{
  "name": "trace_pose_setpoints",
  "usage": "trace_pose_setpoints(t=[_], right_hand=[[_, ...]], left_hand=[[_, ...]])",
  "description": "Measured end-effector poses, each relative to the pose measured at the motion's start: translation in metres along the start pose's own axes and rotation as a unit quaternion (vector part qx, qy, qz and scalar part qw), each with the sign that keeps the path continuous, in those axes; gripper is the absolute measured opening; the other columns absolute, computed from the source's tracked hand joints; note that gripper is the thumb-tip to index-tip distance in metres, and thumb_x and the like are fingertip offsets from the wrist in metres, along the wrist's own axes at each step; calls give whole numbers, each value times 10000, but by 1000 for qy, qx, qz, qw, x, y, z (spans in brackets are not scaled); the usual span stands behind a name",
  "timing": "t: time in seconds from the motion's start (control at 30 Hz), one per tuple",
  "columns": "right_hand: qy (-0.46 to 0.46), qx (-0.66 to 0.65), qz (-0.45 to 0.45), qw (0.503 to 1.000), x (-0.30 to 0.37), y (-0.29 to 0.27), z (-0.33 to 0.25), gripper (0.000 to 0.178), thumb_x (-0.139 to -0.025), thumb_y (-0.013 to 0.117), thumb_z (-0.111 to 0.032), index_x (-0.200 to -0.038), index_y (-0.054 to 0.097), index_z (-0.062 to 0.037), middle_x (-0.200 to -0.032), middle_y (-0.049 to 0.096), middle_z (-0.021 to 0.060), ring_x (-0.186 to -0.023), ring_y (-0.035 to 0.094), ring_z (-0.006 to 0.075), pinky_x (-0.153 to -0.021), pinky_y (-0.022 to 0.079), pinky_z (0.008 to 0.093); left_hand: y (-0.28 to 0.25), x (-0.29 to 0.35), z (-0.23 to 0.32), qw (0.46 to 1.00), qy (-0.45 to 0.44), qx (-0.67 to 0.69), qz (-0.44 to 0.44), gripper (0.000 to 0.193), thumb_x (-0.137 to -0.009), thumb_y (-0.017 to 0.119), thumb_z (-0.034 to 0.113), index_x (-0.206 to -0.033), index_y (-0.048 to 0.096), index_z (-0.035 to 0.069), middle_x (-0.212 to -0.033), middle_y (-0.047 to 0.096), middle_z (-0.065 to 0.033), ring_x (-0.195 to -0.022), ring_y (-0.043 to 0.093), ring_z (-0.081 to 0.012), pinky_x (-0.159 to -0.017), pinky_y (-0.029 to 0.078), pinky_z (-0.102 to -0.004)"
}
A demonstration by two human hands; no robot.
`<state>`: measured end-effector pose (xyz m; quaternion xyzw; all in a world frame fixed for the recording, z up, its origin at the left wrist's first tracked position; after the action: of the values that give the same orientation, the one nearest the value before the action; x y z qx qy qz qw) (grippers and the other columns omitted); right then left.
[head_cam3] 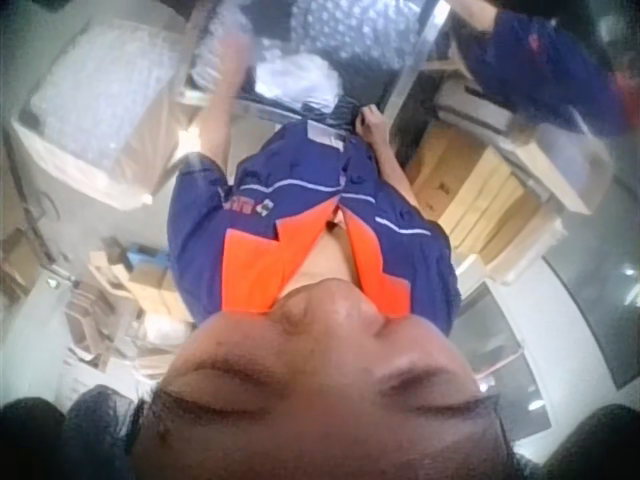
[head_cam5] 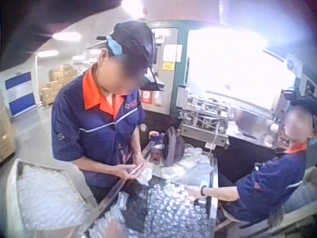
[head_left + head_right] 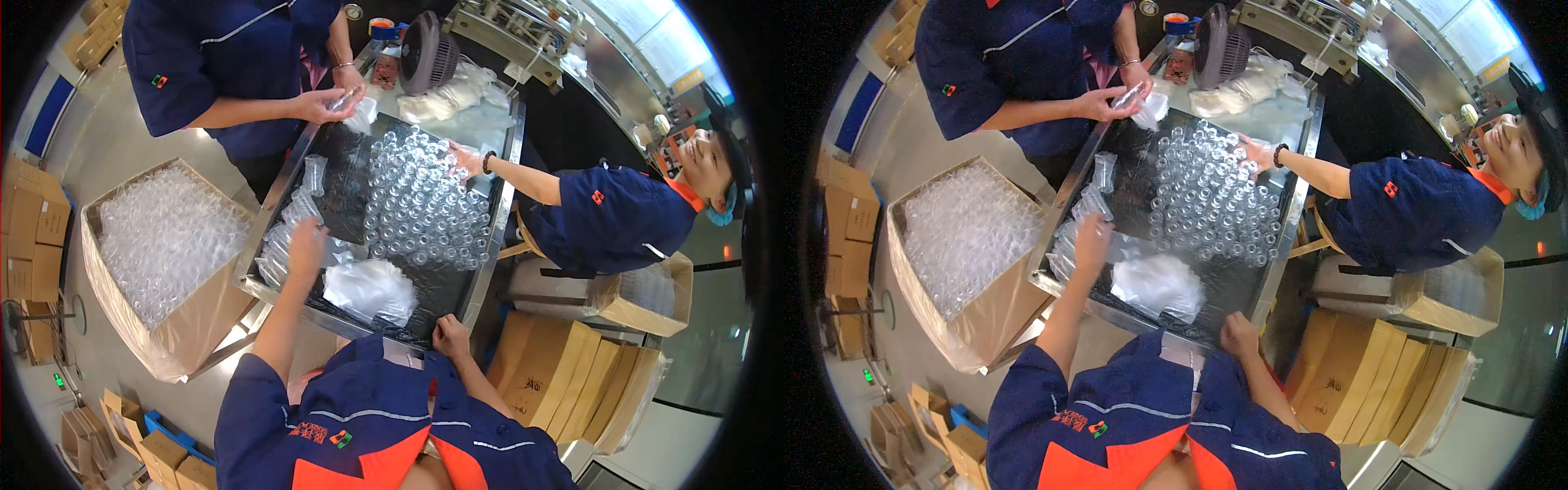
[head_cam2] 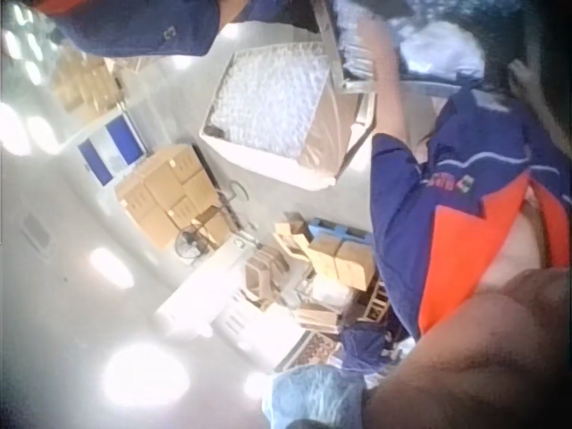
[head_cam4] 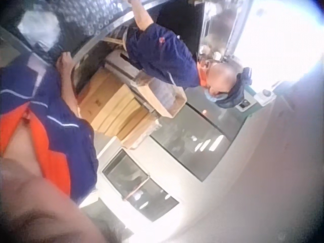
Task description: The person packs plastic containers by wrapping them in bubble wrap and placing them into plastic bags, then sealing the bags with a tape dispenser before putting them into cardboard boxes.
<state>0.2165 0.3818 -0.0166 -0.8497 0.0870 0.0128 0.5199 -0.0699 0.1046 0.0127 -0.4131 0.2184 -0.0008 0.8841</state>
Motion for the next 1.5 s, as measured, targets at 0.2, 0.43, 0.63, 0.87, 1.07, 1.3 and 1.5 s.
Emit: trace_pose_setpoints(t=[0.2,0.43,0.63,0.87,1.07,1.3,1.5], right_hand=[[9,1,-24,1000,-5,2,1,106,-695,638,-28,-762,559,-49,-745,532,115,-636,573,310,-552,468,383],[118,-231,56,964,-80,-31,-50,259,-832,631,-129,-1073,581,-47,-909,546,165,-768,576,316,-690,475,392],[82,-71,22,994,-132,-27,-68,322,-829,639,-150,-1123,561,-46,-950,524,180,-788,568,333,-701,471,427],[48,-75,44,995,-119,-17,-61,222,-796,689,-113,-1004,642,-53,-838,546,134,-672,575,285,-618,476,364],[142,-352,71,922,-108,-78,-80,131,-815,634,63,-926,655,-4,-830,583,30,-730,577,95,-664,490,221],[65,-513,135,845,-109,-173,-133,298,-743,641,157,-1005,630,14,-1007,593,97,-883,600,150,-770,495,252],[-67,-464,147,871,-108,-203,-169,308,-712,638,191,-969,629,21,-1045,587,129,-923,595,181,-793,488,265]], left_hand=[[61,43,33,957,-116,154,-215,219,-775,665,116,-926,516,59,-813,613,-164,-754,615,-364,-657,473,-474],[59,50,15,968,-138,70,-199,113,-815,547,40,-912,489,44,-833,598,-198,-771,596,-401,-676,460,-495],[51,57,19,968,-88,160,-173,141,-791,594,45,-876,481,37,-800,566,-167,-770,571,-364,-671,465,-450],[54,52,9,973,-121,31,-192,130,-801,583,77,-893,495,49,-814,599,-187,-807,591,-382,-671,476,-462],[22,67,0,993,0,114,-19,83,-818,592,89,-854,638,29,-796,627,-156,-682,622,-324,-614,496,-404],[17,123,44,946,-127,221,-199,119,-786,644,43,-895,630,-4,-781,631,-120,-670,630,-166,-629,513,-279],[26,151,47,926,-202,276,-162,106,-828,607,53,-862,518,7,-757,639,-130,-690,644,-210,-629,528,-326]])
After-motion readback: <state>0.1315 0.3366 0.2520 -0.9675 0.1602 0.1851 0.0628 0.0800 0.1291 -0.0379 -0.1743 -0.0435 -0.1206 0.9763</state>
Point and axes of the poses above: each hand's wrist, its own x-axis away from the middle knuckle, its own y-axis out of the palm, z = x × y, the point moved 4 cm from there along -x, towards the middle knuckle
